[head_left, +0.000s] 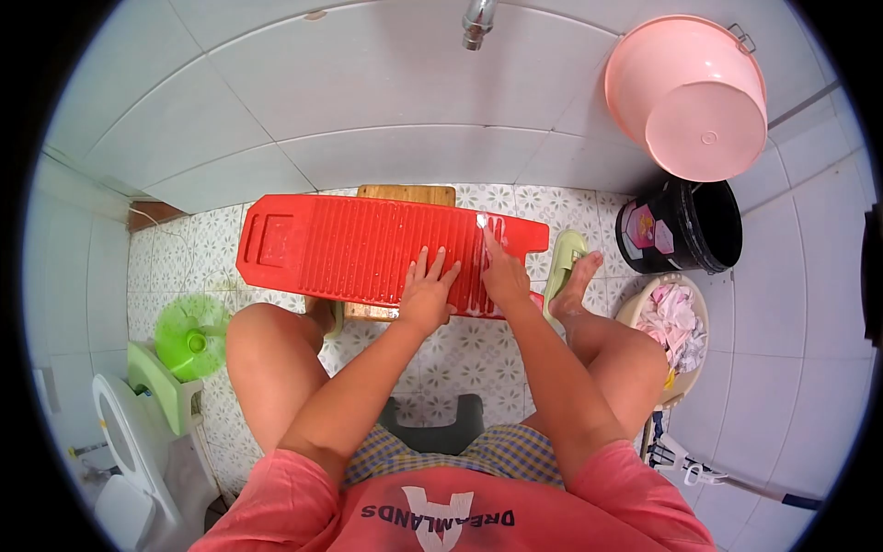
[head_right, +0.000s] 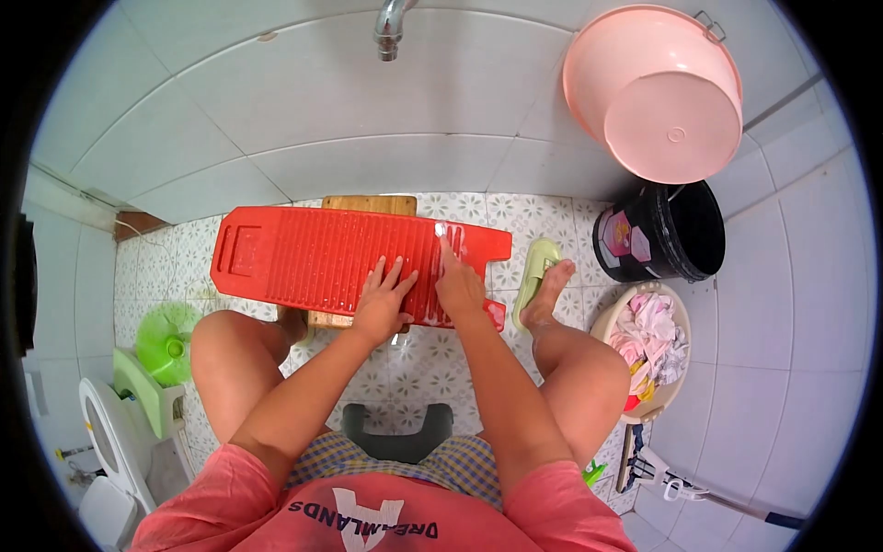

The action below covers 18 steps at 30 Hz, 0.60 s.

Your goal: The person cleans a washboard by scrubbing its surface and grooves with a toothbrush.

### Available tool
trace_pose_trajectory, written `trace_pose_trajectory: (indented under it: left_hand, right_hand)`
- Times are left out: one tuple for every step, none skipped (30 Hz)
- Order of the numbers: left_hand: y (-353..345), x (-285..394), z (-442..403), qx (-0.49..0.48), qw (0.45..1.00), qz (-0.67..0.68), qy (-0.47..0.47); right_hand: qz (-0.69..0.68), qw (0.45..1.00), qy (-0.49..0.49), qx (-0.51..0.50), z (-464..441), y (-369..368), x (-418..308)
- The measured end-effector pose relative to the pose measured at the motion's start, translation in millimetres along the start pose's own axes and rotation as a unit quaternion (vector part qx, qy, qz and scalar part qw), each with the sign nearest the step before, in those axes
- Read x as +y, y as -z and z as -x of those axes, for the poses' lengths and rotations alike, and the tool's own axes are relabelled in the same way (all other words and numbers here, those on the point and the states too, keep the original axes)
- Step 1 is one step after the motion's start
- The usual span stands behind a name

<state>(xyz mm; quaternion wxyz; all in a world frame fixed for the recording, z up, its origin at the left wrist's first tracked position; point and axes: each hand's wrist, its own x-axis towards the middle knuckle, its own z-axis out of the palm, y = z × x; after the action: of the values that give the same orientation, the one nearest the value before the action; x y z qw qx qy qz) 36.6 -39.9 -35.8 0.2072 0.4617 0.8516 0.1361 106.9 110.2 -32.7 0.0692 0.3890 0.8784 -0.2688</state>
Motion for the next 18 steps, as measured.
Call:
trace_pose_trajectory:
  left_hand:
    - [0, 0, 0, 0.0, 1.0, 0.0, 0.0]
    - [0, -1, 0, 0.003, 1.0, 0.002, 0.001]
    - [1, 0, 1, 0.005, 1.0, 0.005, 0.0]
    - [1, 1, 1, 0.006, 1.0, 0.006, -0.002]
    - [3, 1, 0, -0.01, 1.0, 0.007, 0.004]
    - [4, 1, 0, -0.026, 1.0, 0.007, 0.009]
    - [3, 1, 0, -0.025, 1.0, 0.007, 0.008]
    - [1, 0, 0, -0.011, 1.0, 0.007, 0.004]
    - [0, -1, 1, 0.002, 1.0, 0.006, -0.001]
    - [0, -2, 1, 0.001, 1.0, 0.007, -0.002]
    - [-1, -2, 1, 0.004, 1.0, 0.009, -0.003]
    - [-2, -3, 1, 0.006, 1.0, 0.012, -0.004]
    - [-2, -3, 1, 0.006, 1.0, 0.011, -0.004]
    - [-2, -3, 1, 0.006, 1.0, 0.01, -0.004]
    - [-3, -3, 1, 0.006, 1.0, 0.01, -0.005]
    - [-3, -3, 1, 0.005, 1.0, 0.01, -0.005]
    - [-3, -3, 1, 0.007, 1.0, 0.008, -0.006]
    - [-3, -3, 1, 0.01, 1.0, 0.007, -0.007]
  right_hand:
    - [0.009, 1.0, 0.004, -0.003, 1, -1, 2]
    - [0.018, 1.0, 0.007, -0.007, 2, -2, 3]
    - [0.019, 1.0, 0.006, -0.006, 5, -1, 4]
    - [0.016, 1.0, 0.003, -0.024, 9, 0, 4]
    - [0.014, 0.999, 0.0, -0.042, 13, 0, 4]
    - [0.015, 0.999, 0.0, -0.04, 16, -1, 5]
    - [0.005, 0.999, -0.013, -0.047, 20, -5, 5]
    - [-0.005, 0.998, -0.025, -0.054, 24, -9, 5]
    - [-0.005, 0.998, -0.026, -0.053, 31, -14, 5]
    - [0.005, 0.999, -0.018, -0.034, 38, -19, 6]
    - [0.015, 1.0, -0.01, -0.016, 42, -24, 7]
    - [0.015, 1.0, -0.011, -0.016, 44, -26, 7]
    - [0.0, 1.0, -0.015, -0.005, 45, -28, 6]
    - [-0.015, 1.0, -0.02, 0.006, 45, -29, 6]
    - [-0.016, 1.0, -0.02, 0.006, 42, -29, 6]
    - [-0.035, 0.999, -0.011, 0.008, 36, -27, 7]
    - [-0.053, 0.999, -0.001, 0.01, 29, -25, 7]
    - [-0.053, 0.999, -0.001, 0.01, 24, -19, 5]
